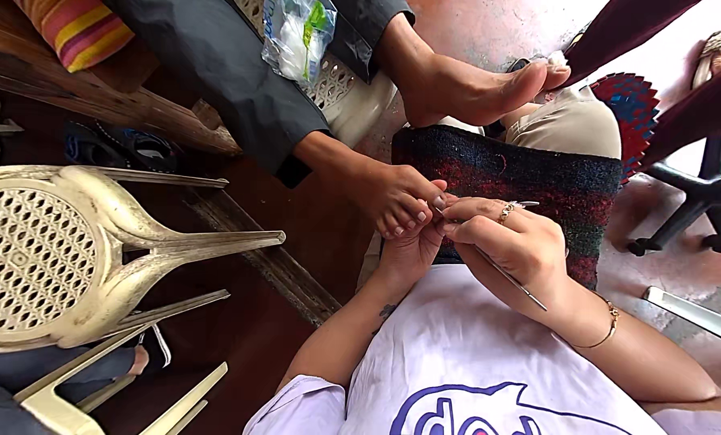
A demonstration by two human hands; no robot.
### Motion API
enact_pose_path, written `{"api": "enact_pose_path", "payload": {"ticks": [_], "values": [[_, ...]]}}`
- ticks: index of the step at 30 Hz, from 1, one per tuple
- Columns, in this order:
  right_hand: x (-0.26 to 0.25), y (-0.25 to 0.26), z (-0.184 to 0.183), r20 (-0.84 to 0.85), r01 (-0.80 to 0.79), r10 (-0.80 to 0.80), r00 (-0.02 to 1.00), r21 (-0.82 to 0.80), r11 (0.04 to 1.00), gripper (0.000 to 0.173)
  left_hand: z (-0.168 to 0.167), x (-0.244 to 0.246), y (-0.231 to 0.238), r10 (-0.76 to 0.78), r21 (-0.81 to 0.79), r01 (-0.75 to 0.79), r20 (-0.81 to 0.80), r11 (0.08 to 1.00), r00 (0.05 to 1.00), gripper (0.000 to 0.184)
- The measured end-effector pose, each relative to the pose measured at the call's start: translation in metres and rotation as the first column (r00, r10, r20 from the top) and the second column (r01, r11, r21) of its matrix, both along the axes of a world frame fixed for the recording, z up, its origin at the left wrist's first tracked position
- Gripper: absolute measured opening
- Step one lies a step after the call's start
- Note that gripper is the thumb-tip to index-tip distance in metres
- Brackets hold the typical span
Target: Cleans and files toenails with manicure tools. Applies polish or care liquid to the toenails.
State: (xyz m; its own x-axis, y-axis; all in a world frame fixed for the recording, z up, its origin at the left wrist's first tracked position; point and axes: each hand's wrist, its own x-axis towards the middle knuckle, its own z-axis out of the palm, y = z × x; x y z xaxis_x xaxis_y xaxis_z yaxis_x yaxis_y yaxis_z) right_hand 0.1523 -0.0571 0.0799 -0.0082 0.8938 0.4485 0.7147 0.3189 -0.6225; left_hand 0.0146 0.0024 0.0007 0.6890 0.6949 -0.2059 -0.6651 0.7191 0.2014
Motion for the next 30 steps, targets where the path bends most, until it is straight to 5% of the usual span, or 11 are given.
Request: {"api": "enact_pose_path", "payload": {"ticks": [22, 30], "values": [[0.003, 0.001, -0.018, -0.348, 0.051, -0.027, 0.937, 0.061, 0.997, 0.006, -0.002, -0.001, 0.001, -0.004, -0.046, 0.007, 0.072, 0.999, 0.997, 0.025], [0.001, -0.001, -0.004, -0.077, 0.001, 0.000, 0.997, 0.021, 1.000, 0.014, 0.001, 0.002, 0.000, 0.016, -0.005, -0.015, 0.034, 1.000, 0.999, 0.022]]}}
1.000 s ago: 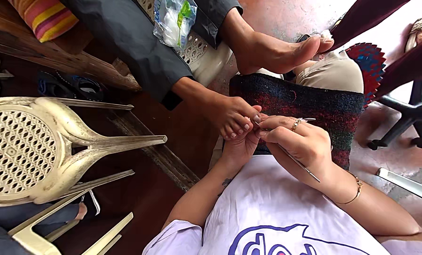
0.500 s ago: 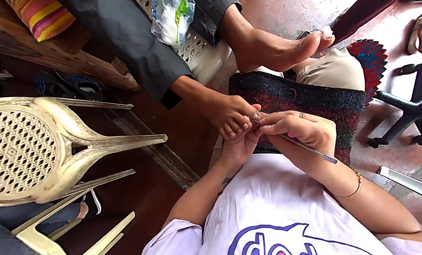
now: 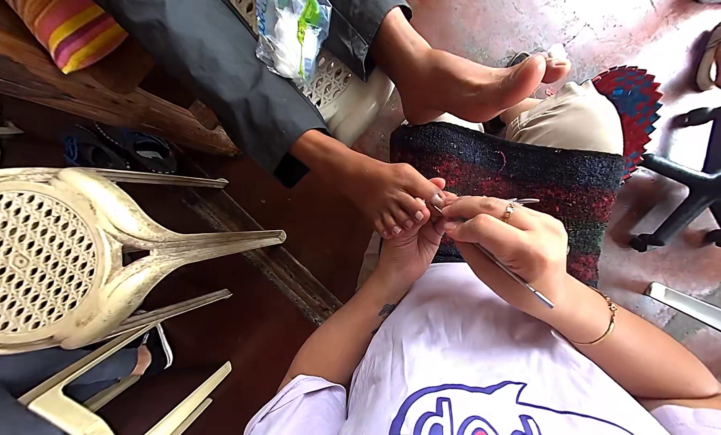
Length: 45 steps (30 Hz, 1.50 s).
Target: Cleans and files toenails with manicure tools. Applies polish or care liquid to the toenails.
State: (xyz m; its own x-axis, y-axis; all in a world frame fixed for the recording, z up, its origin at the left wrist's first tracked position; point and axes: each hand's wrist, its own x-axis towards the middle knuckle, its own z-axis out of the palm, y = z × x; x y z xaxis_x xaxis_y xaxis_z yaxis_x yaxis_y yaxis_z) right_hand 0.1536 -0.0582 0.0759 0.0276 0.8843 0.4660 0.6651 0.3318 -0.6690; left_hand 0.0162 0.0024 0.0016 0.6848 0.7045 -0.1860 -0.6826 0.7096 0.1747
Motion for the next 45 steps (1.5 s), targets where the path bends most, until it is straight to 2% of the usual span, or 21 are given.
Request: {"api": "enact_pose_path", "payload": {"ticks": [3, 9, 14, 17, 20, 24, 29, 31, 33, 35, 42, 45], "values": [[-0.002, 0.001, 0.003, 0.064, 0.005, -0.004, 0.998, -0.018, 1.000, 0.014, -0.001, 0.000, 0.000, 0.010, 0.022, -0.010, -0.018, 1.000, 1.000, 0.021], [0.003, 0.004, -0.002, -0.095, 0.006, -0.009, 0.995, -0.025, 1.000, 0.009, -0.002, -0.001, 0.000, 0.004, -0.031, -0.003, 0.027, 1.000, 1.000, 0.023], [0.001, 0.002, -0.010, -0.097, 0.000, 0.007, 0.995, 0.068, 0.998, 0.009, -0.003, -0.002, 0.000, -0.003, -0.023, 0.004, 0.060, 1.000, 0.998, 0.025], [0.003, 0.000, -0.005, -0.084, -0.025, 0.028, 0.996, 0.037, 0.999, 0.013, -0.001, -0.001, 0.000, 0.004, -0.016, -0.003, 0.041, 1.000, 0.999, 0.022], [0.002, 0.001, 0.001, -0.010, -0.017, 0.017, 1.000, -0.004, 1.000, 0.014, -0.001, 0.000, 0.000, 0.016, 0.003, -0.016, 0.016, 1.000, 1.000, 0.022], [0.003, 0.002, -0.005, 0.000, -0.007, 0.007, 1.000, 0.075, 0.997, 0.012, -0.001, -0.001, 0.000, 0.005, -0.014, -0.004, 0.051, 1.000, 0.999, 0.024], [0.007, -0.005, 0.003, 0.281, -0.026, 0.020, 0.960, 0.017, 1.000, 0.017, -0.002, -0.001, -0.001, 0.004, -0.033, -0.004, -0.005, 0.999, 1.000, 0.024], [0.011, -0.007, 0.010, 0.233, -0.046, 0.045, 0.971, -0.004, 0.999, 0.017, -0.001, -0.001, 0.000, 0.003, -0.025, -0.003, -0.007, 1.000, 1.000, 0.024], [0.014, -0.006, 0.013, 0.088, -0.078, 0.078, 0.993, -0.001, 0.997, 0.015, 0.000, -0.001, 0.000, 0.004, -0.026, -0.004, 0.015, 1.000, 1.000, 0.024], [0.015, -0.003, 0.012, 0.015, -0.108, 0.108, 0.994, 0.007, 0.994, 0.014, 0.001, 0.000, 0.000, 0.008, -0.022, -0.007, 0.024, 1.000, 1.000, 0.022], [0.015, 0.006, 0.010, 0.047, -0.132, 0.135, 0.990, -0.066, 0.989, 0.016, 0.001, -0.001, 0.000, 0.024, -0.043, -0.024, 0.001, 0.999, 1.000, 0.020], [0.016, 0.009, 0.009, 0.058, -0.141, 0.144, 0.988, -0.043, 0.989, 0.016, 0.000, -0.001, 0.000, 0.015, -0.036, -0.015, 0.007, 0.999, 1.000, 0.019]]}}
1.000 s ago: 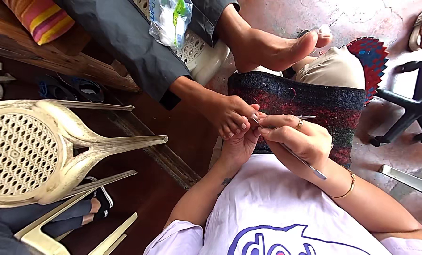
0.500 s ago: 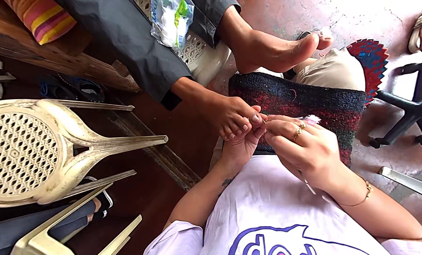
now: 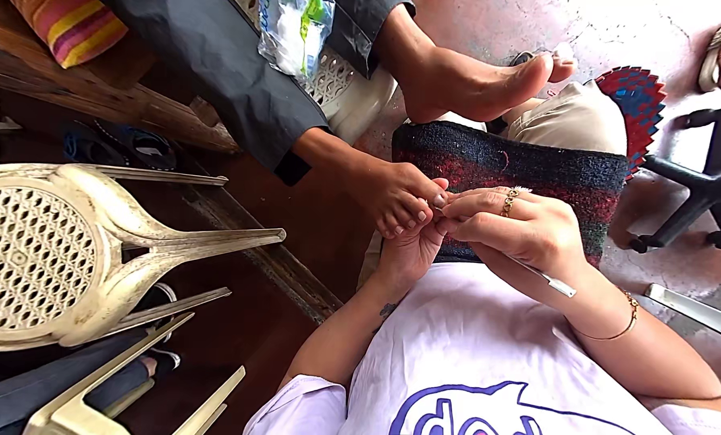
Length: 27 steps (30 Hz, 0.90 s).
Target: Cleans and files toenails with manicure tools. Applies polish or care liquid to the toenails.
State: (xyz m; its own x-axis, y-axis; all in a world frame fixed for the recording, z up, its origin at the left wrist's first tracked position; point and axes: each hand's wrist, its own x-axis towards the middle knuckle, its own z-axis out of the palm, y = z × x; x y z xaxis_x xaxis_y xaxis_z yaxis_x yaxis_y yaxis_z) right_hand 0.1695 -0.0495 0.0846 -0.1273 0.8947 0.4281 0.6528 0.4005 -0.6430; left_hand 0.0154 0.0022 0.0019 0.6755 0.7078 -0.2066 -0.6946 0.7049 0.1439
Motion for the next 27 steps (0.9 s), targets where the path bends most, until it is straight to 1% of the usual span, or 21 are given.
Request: {"api": "enact_pose_path", "payload": {"ticks": [3, 5, 7, 10, 14, 18, 20, 24, 25, 27], "values": [[0.001, -0.001, -0.005, -0.046, -0.028, 0.030, 0.998, 0.050, 0.998, 0.015, 0.001, 0.000, 0.000, -0.009, 0.000, 0.009, 0.012, 1.000, 1.000, 0.023], [0.002, -0.002, -0.003, -0.076, -0.021, 0.021, 0.997, 0.003, 1.000, 0.014, 0.000, -0.001, 0.000, -0.011, -0.012, 0.012, 0.030, 1.000, 0.999, 0.023], [0.002, -0.001, 0.001, -0.067, -0.004, 0.001, 0.998, -0.037, 0.999, 0.015, 0.000, -0.001, 0.000, -0.012, -0.029, 0.013, 0.034, 0.999, 0.999, 0.022], [0.003, 0.003, 0.002, -0.036, -0.015, 0.014, 0.999, -0.030, 0.999, 0.016, -0.002, 0.000, 0.000, -0.012, -0.020, 0.012, 0.042, 1.000, 0.999, 0.022], [0.008, 0.005, -0.010, -0.060, -0.068, 0.072, 0.996, 0.061, 0.996, 0.014, -0.002, -0.001, 0.000, -0.017, -0.011, 0.018, 0.071, 1.000, 0.997, 0.023], [0.011, 0.002, -0.027, -0.094, -0.093, 0.110, 0.989, 0.173, 0.980, 0.011, -0.003, -0.002, 0.000, -0.035, 0.018, 0.034, 0.051, 0.999, 0.998, 0.022], [0.013, 0.001, -0.032, -0.064, -0.107, 0.124, 0.990, 0.222, 0.969, 0.011, -0.004, -0.002, 0.000, -0.042, 0.032, 0.040, 0.041, 0.999, 0.998, 0.023], [0.011, -0.004, -0.042, 0.068, -0.126, 0.111, 0.992, 0.316, 0.940, 0.011, -0.004, -0.003, 0.000, -0.036, 0.005, 0.036, 0.054, 0.999, 0.998, 0.025], [0.011, -0.005, -0.044, 0.079, -0.129, 0.109, 0.991, 0.329, 0.935, 0.010, -0.004, -0.003, 0.000, -0.036, 0.002, 0.036, 0.060, 0.999, 0.998, 0.025], [0.010, -0.007, -0.041, 0.031, -0.124, 0.120, 0.992, 0.314, 0.941, 0.010, -0.005, -0.003, 0.000, -0.034, 0.005, 0.034, 0.066, 0.999, 0.997, 0.025]]}}
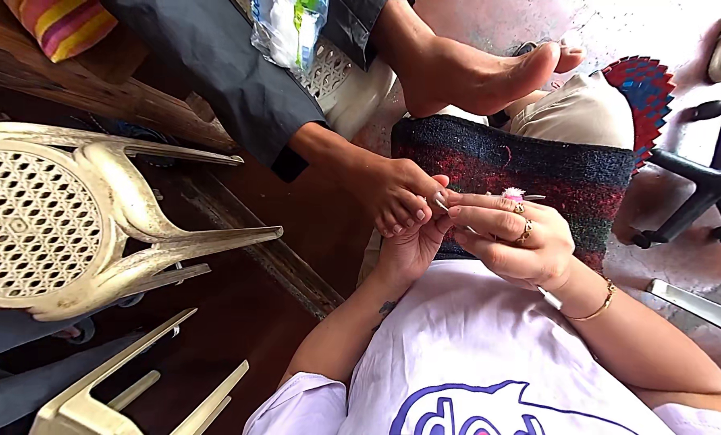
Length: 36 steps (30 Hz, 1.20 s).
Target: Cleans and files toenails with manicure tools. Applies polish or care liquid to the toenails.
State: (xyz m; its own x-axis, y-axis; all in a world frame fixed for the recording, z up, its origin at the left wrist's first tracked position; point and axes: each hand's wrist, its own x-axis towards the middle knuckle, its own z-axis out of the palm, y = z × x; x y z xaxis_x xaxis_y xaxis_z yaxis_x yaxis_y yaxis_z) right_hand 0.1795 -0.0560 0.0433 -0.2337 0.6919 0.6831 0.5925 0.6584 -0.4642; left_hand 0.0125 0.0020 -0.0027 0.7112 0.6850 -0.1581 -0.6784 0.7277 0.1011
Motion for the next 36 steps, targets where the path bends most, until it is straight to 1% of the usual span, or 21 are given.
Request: {"api": "enact_pose_path", "payload": {"ticks": [2, 4, 6, 9, 12, 15, 17, 20, 24, 27, 29, 32, 33, 36], "values": [[-0.001, 0.001, 0.007, -0.077, -0.005, 0.000, 0.997, -0.077, 0.997, 0.010, -0.001, 0.000, 0.000, -0.002, 0.008, 0.002, 0.003, 1.000, 1.000, 0.024], [-0.004, 0.002, 0.018, -0.124, 0.018, -0.041, 0.991, -0.179, 0.984, 0.011, 0.000, 0.001, 0.000, 0.001, -0.001, -0.001, -0.001, 1.000, 1.000, 0.023], [-0.007, 0.003, 0.029, -0.118, 0.057, -0.091, 0.989, -0.269, 0.962, 0.011, 0.002, 0.001, 0.001, 0.005, -0.008, -0.005, -0.012, 1.000, 1.000, 0.022], [-0.010, 0.007, 0.038, -0.058, 0.103, -0.129, 0.990, -0.327, 0.939, 0.014, 0.001, 0.001, 0.001, -0.002, 0.001, 0.002, 0.000, 1.000, 1.000, 0.022], [-0.007, 0.010, 0.035, -0.064, 0.069, -0.092, 0.994, -0.298, 0.952, 0.014, 0.001, 0.001, 0.001, 0.003, 0.000, -0.003, 0.011, 1.000, 1.000, 0.022], [-0.002, 0.011, 0.020, -0.111, -0.009, -0.013, 0.994, -0.189, 0.982, 0.012, 0.001, 0.001, 0.001, -0.004, -0.005, 0.004, 0.024, 1.000, 1.000, 0.024], [0.001, 0.010, 0.011, -0.102, -0.035, 0.023, 0.994, -0.120, 0.992, 0.010, 0.000, 0.001, 0.001, -0.007, 0.001, 0.007, 0.028, 1.000, 1.000, 0.024], [0.003, 0.008, 0.004, -0.035, -0.033, 0.032, 0.999, -0.040, 0.999, 0.011, -0.001, 0.000, 0.000, -0.007, 0.004, 0.007, 0.028, 1.000, 1.000, 0.025], [0.001, 0.006, -0.001, 0.024, -0.019, 0.019, 1.000, 0.027, 0.999, 0.011, -0.001, -0.001, 0.000, -0.006, -0.014, 0.007, 0.030, 1.000, 1.000, 0.025], [-0.001, 0.003, -0.001, 0.148, 0.012, -0.026, 0.989, 0.099, 0.995, 0.007, 0.000, 0.000, 0.000, -0.014, -0.001, 0.014, 0.033, 1.000, 0.999, 0.028], [-0.001, 0.002, 0.002, 0.117, 0.020, -0.029, 0.993, 0.076, 0.997, 0.007, 0.001, 0.001, 0.000, -0.010, 0.008, 0.010, 0.029, 1.000, 1.000, 0.028], [-0.003, 0.001, 0.011, -0.041, 0.004, -0.007, 0.999, -0.070, 0.998, 0.011, 0.002, 0.000, 0.001, -0.005, 0.007, 0.004, 0.009, 1.000, 1.000, 0.026], [-0.003, 0.002, 0.016, -0.068, 0.008, -0.017, 0.998, -0.122, 0.993, 0.011, 0.002, 0.001, 0.001, -0.003, 0.005, 0.003, 0.009, 1.000, 1.000, 0.025], [-0.006, 0.003, 0.024, -0.071, 0.045, -0.061, 0.996, -0.214, 0.976, 0.011, 0.001, 0.001, 0.001, -0.006, 0.001, 0.006, 0.015, 1.000, 1.000, 0.024]]}}
